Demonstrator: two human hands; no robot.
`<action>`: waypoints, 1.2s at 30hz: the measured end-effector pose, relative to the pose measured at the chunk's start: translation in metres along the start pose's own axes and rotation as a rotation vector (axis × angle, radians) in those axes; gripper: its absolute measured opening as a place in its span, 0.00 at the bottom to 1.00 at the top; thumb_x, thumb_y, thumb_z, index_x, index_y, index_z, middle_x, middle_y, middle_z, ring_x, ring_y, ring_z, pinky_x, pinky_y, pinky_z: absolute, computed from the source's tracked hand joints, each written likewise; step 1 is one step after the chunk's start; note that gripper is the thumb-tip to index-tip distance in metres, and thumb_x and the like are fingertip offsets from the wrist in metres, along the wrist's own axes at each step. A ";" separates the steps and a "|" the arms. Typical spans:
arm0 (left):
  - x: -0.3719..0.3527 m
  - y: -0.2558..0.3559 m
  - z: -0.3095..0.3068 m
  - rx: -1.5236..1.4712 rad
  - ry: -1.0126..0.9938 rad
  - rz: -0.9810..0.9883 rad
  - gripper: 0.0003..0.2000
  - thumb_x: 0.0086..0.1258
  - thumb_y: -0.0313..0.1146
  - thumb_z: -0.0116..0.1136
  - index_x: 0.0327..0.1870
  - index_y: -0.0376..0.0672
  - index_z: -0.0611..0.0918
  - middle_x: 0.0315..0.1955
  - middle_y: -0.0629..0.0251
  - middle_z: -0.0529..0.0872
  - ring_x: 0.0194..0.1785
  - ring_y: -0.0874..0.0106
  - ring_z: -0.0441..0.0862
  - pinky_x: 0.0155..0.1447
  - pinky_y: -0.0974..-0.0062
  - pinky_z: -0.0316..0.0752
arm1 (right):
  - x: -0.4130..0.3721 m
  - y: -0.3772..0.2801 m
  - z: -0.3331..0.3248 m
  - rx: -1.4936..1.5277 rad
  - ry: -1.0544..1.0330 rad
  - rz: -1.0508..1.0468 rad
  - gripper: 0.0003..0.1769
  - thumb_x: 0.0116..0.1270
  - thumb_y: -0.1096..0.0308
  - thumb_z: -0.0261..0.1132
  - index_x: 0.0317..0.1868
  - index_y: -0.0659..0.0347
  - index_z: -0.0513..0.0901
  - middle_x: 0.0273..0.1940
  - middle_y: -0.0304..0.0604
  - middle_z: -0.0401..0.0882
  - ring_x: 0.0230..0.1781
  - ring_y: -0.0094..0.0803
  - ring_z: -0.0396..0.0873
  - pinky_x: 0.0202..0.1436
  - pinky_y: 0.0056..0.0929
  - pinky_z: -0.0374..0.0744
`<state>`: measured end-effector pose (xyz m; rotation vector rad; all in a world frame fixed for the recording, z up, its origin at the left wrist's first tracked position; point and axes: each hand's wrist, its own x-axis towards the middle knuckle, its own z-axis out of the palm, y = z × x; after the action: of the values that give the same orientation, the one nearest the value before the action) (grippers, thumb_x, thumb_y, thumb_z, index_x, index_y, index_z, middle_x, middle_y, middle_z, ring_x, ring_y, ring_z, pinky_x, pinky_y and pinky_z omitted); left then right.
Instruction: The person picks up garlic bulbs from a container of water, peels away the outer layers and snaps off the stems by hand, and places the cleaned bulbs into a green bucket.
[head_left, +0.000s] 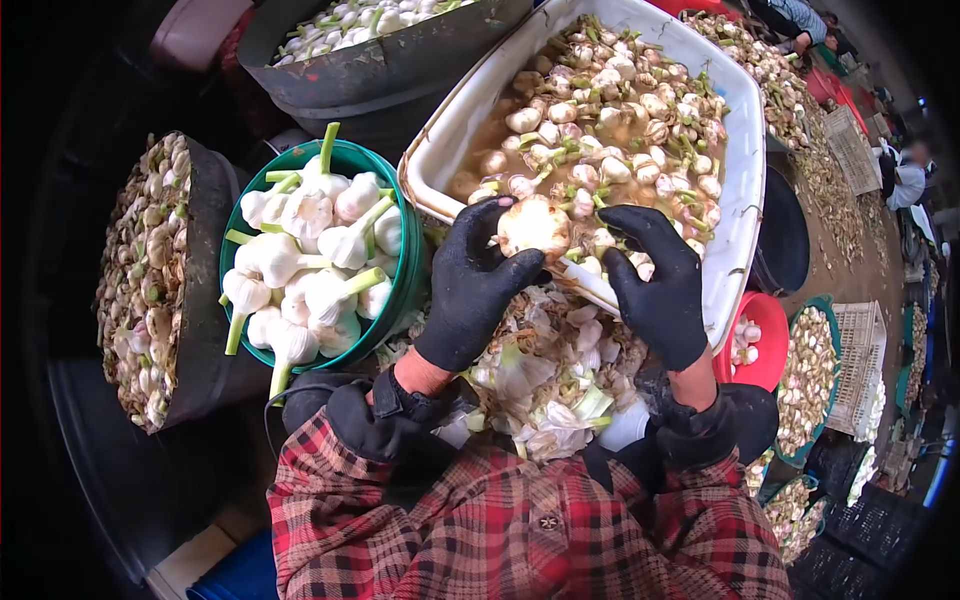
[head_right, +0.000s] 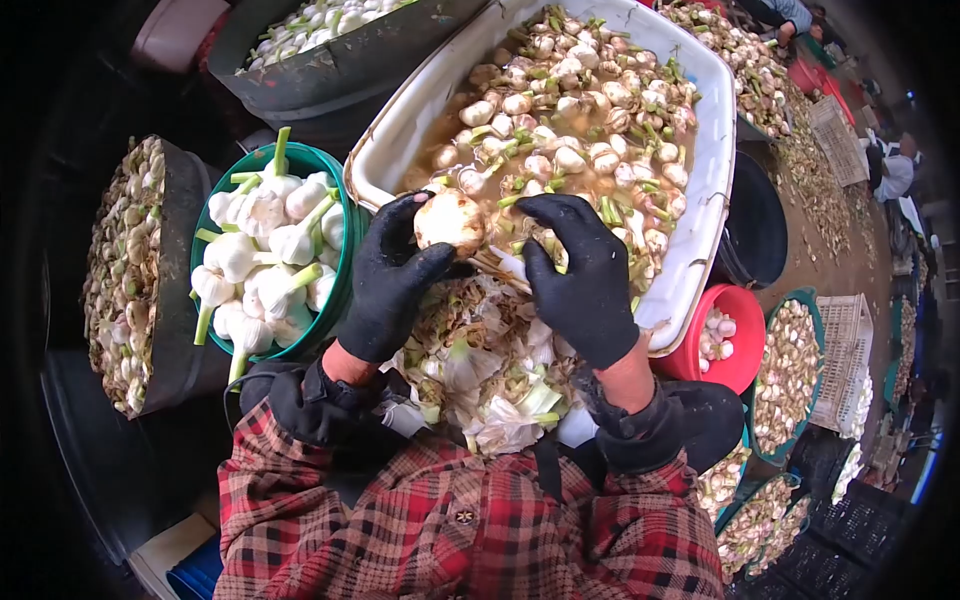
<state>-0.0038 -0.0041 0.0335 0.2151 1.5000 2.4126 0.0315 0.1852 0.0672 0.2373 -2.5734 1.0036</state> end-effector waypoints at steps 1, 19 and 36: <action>0.000 -0.004 0.000 0.097 0.037 0.080 0.27 0.61 0.21 0.64 0.61 0.35 0.68 0.56 0.58 0.74 0.56 0.66 0.78 0.51 0.73 0.82 | 0.000 -0.008 0.003 0.071 0.038 0.039 0.20 0.53 0.80 0.65 0.49 0.61 0.81 0.47 0.50 0.81 0.46 0.46 0.81 0.50 0.35 0.79; -0.009 -0.036 -0.009 0.571 0.023 0.413 0.26 0.53 0.11 0.61 0.55 0.34 0.72 0.53 0.61 0.75 0.60 0.71 0.73 0.66 0.72 0.68 | -0.012 -0.020 0.037 -0.091 0.172 0.053 0.03 0.52 0.74 0.67 0.28 0.57 0.83 0.28 0.44 0.81 0.27 0.42 0.81 0.30 0.33 0.77; -0.001 0.002 -0.012 0.116 -0.291 -0.079 0.26 0.65 0.30 0.57 0.65 0.35 0.70 0.54 0.64 0.78 0.54 0.78 0.74 0.58 0.78 0.70 | -0.025 0.012 0.001 0.208 0.201 0.190 0.11 0.56 0.80 0.62 0.39 0.62 0.85 0.34 0.44 0.84 0.39 0.33 0.83 0.45 0.29 0.78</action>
<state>-0.0060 -0.0152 0.0301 0.4982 1.4836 2.1268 0.0513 0.1934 0.0492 -0.0548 -2.3437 1.2952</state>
